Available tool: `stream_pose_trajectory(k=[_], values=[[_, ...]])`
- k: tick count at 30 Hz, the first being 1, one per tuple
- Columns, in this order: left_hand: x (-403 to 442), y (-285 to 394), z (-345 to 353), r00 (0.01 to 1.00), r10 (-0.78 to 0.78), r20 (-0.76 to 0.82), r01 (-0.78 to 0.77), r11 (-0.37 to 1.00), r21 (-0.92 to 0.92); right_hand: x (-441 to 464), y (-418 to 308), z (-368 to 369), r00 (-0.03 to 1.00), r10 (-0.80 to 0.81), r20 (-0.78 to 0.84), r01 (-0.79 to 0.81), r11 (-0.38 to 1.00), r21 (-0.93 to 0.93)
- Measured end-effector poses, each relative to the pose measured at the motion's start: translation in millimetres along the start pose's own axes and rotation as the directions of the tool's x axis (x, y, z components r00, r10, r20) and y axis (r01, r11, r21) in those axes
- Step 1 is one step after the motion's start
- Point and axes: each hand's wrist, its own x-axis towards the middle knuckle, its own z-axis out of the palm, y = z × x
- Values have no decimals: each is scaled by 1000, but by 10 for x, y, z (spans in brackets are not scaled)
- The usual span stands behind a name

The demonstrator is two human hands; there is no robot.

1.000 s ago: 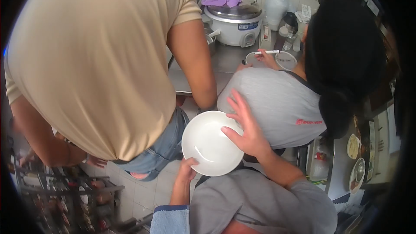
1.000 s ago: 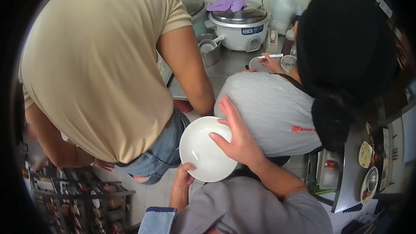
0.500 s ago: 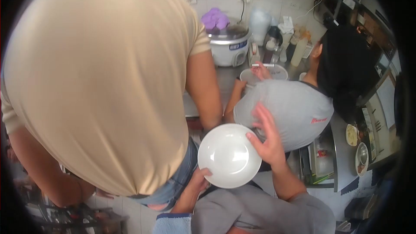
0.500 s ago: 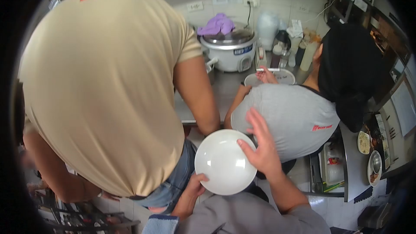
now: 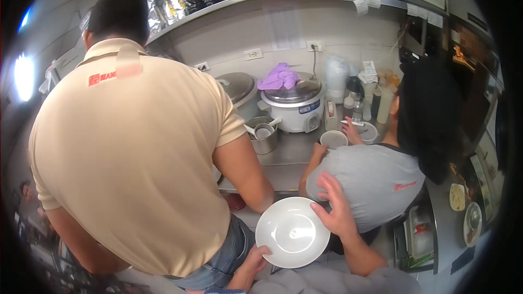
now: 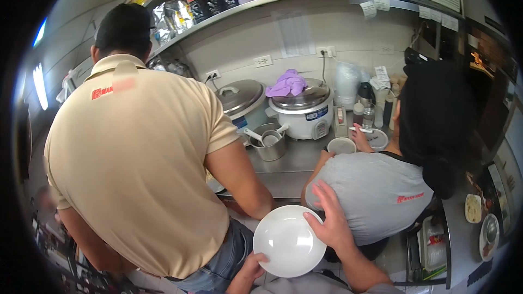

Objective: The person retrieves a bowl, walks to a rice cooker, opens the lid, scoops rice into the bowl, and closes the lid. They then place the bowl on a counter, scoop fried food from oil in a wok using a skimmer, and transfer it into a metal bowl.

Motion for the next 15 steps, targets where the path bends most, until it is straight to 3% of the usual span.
stream_pose_trajectory(k=[6,14,15], values=[[-25,-45,154,994,86,-73,-87,996,-12,-81,57,-191,999,-28,-47,29,1000,6],[21,133,213,966,182,-186,-197,978,-62,4,108,-73,996,-58,62,48,988,148],[59,111,144,946,242,-216,-267,959,-95,54,126,7,994,-72,81,59,987,152]])
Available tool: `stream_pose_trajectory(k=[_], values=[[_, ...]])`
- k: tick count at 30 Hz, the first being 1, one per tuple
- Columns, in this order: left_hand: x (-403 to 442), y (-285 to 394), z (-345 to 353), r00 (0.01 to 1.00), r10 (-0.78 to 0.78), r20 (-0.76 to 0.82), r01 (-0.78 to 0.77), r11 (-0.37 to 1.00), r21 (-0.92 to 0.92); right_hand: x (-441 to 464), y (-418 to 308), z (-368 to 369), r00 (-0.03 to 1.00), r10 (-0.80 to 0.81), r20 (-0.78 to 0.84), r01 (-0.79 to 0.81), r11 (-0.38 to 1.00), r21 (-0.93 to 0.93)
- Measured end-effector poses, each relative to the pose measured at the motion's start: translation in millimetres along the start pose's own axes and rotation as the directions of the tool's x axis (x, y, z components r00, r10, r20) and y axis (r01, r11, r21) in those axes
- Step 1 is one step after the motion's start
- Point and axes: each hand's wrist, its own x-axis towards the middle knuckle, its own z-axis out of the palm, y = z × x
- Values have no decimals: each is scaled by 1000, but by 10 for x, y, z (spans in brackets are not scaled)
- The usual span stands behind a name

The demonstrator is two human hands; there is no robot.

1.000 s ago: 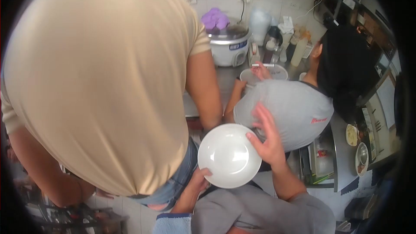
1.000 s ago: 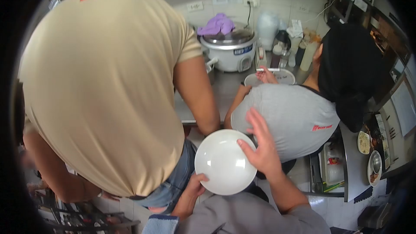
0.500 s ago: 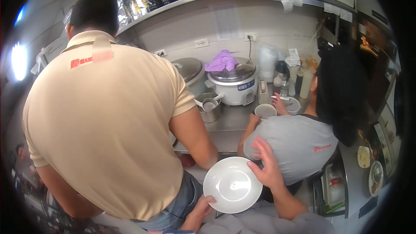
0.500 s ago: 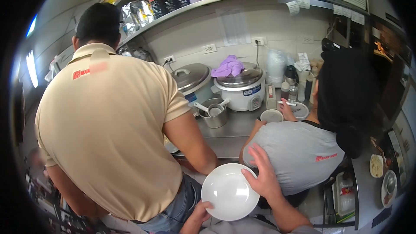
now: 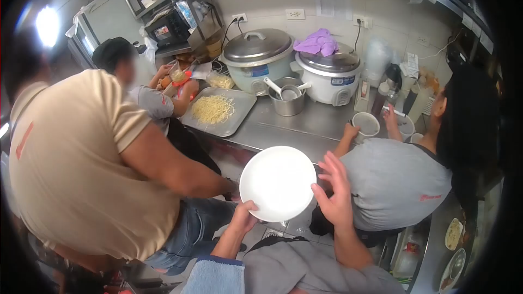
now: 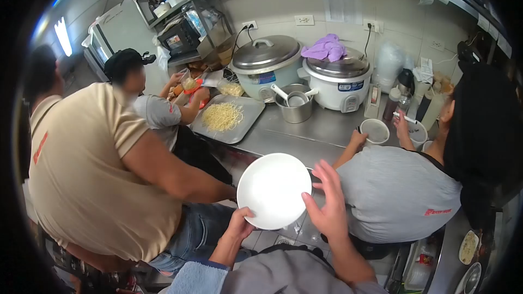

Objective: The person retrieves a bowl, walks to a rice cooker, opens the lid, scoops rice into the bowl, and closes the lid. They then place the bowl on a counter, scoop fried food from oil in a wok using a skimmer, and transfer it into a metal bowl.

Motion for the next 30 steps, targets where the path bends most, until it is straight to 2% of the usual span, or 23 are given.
stream_pose_trajectory(k=[3,4,7,8,11,12,16,18,20,22,24,25,27,29,30], values=[[-20,183,-89,999,46,3,-46,999,-8,205,66,298,999,-16,43,12,995,101],[-52,260,-21,994,85,-62,-86,996,-9,304,65,377,997,-31,64,22,991,129],[35,389,-307,997,70,-25,-70,997,9,658,185,655,996,-43,74,33,991,133],[63,385,-323,988,124,-93,-125,992,-11,771,270,744,998,-36,47,30,990,134],[166,469,-498,989,136,-52,-138,990,-33,1164,587,927,998,38,-41,-27,971,237],[211,487,-606,991,115,-67,-114,993,24,1289,718,966,995,65,-76,-43,966,256],[387,609,-564,973,150,-177,-161,986,-50,1868,1337,984,962,183,-203,-99,925,366],[522,704,-634,981,104,-161,-112,993,-39,2316,1696,890,921,235,-312,-95,909,406],[763,761,-771,985,45,-168,-55,997,-51,2893,1994,721,815,346,-465,-168,909,381],[1052,846,-796,979,52,-196,-64,996,-55,3602,2604,542,777,269,-569,-65,933,353],[1386,920,-863,969,109,-222,-113,994,-6,4392,3197,311,769,82,-634,-145,988,-48],[1579,1001,-858,973,104,-206,-103,995,15,4721,3296,202,793,-27,-609,-158,956,-248],[1834,1168,-847,975,87,-203,-77,996,55,5238,3443,87,853,-196,-484,-163,781,-603],[2066,1362,-834,971,83,-225,-58,992,115,5611,3724,-34,968,-63,-244,-148,643,-751],[2143,1453,-826,966,84,-245,-48,987,151,5702,3870,-67,992,30,-126,-121,568,-814]])
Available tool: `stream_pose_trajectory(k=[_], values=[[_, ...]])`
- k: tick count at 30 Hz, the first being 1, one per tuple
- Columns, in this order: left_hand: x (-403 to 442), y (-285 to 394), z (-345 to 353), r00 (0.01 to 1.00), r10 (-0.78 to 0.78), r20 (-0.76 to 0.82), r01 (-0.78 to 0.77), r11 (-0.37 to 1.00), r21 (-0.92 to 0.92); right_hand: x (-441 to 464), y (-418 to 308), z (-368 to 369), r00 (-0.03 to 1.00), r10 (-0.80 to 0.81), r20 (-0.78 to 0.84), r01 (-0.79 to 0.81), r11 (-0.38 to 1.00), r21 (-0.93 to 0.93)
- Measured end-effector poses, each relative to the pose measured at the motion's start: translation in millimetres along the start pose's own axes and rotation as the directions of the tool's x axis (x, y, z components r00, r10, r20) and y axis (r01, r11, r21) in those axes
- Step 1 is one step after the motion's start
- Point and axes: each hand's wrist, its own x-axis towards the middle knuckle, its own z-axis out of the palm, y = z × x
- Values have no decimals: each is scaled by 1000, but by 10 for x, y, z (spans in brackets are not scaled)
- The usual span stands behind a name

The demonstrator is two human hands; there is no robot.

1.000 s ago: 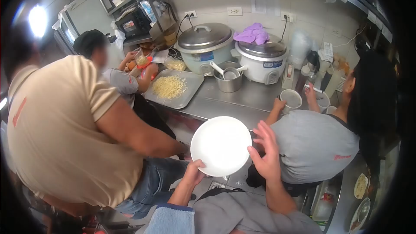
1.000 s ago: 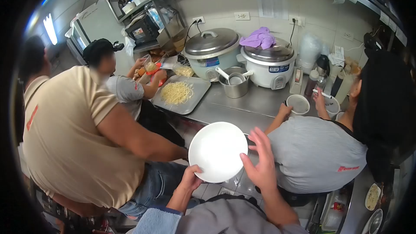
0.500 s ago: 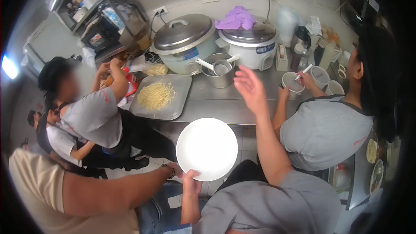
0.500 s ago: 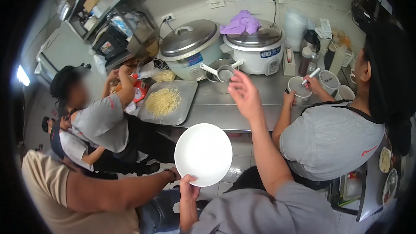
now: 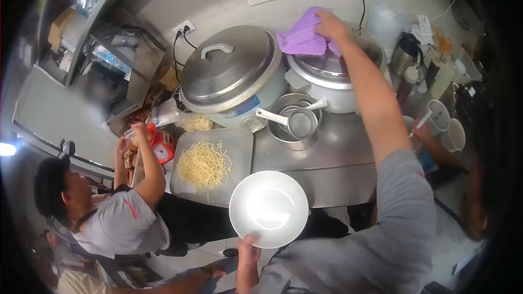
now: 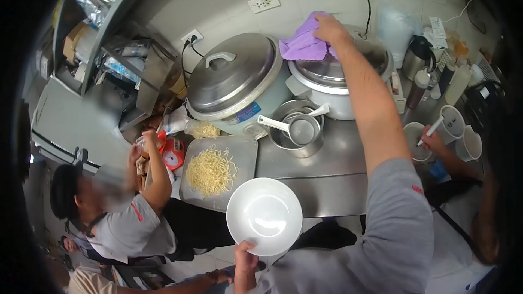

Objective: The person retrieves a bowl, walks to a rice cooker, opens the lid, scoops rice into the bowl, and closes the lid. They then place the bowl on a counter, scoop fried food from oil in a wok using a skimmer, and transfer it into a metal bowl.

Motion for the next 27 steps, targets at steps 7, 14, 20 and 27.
stream_pose_trajectory(k=[7,14,20,27], values=[[646,443,84,996,-55,64,58,998,-31,-27,-138,-146,959,134,249,-34,928,-371],[1460,665,-95,944,-199,263,190,980,60,138,7,-627,978,205,49,-168,898,-406],[1667,872,141,915,-181,360,193,981,1,-106,-54,-693,978,137,158,-63,915,-399],[1814,822,95,894,-200,401,210,977,19,-42,97,-163,933,341,112,-310,923,-228]])
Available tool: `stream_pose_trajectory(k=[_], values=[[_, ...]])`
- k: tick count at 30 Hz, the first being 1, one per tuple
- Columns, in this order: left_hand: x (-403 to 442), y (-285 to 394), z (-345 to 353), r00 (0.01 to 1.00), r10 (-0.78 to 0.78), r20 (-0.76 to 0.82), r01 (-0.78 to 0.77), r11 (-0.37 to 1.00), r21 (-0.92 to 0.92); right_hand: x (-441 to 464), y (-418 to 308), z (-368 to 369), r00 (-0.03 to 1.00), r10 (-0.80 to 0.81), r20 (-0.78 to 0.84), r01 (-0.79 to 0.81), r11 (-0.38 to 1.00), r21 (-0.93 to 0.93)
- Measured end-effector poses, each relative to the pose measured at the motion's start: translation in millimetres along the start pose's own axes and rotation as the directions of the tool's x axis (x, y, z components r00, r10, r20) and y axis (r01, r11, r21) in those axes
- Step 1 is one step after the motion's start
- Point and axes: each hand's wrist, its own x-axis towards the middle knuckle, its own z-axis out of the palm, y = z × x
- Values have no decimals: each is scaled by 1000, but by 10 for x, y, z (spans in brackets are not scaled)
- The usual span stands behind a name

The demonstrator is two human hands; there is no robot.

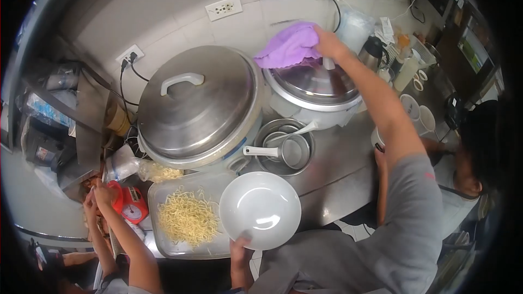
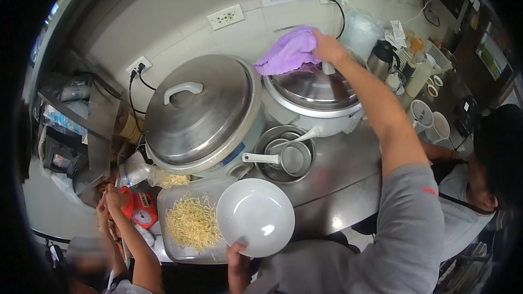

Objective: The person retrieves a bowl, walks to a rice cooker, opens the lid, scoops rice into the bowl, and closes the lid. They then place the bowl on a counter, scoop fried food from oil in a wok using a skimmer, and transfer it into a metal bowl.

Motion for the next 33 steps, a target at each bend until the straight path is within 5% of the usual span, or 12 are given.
stream_pose_trajectory(k=[3,6,12,21,27,29,33], values=[[-47,-12,9,998,-7,-59,7,1000,-3,107,23,-52,992,-32,119,32,999,2],[-88,-36,-26,994,-12,-110,10,1000,-23,423,336,96,986,-151,64,143,984,109],[-142,-228,-266,979,36,-201,-41,999,-19,492,343,-296,976,-141,163,107,973,203],[-159,-205,-104,969,53,-241,-50,999,15,347,291,-137,969,-227,101,186,931,314],[-158,-195,-124,973,31,-230,-20,999,49,182,179,51,997,-56,60,54,998,35],[-153,-198,-126,984,19,-179,-16,1000,19,233,257,56,994,-107,-13,107,994,27],[-117,-191,-183,997,1,-84,-3,1000,-28,163,32,-560,995,-9,-96,36,960,279]])
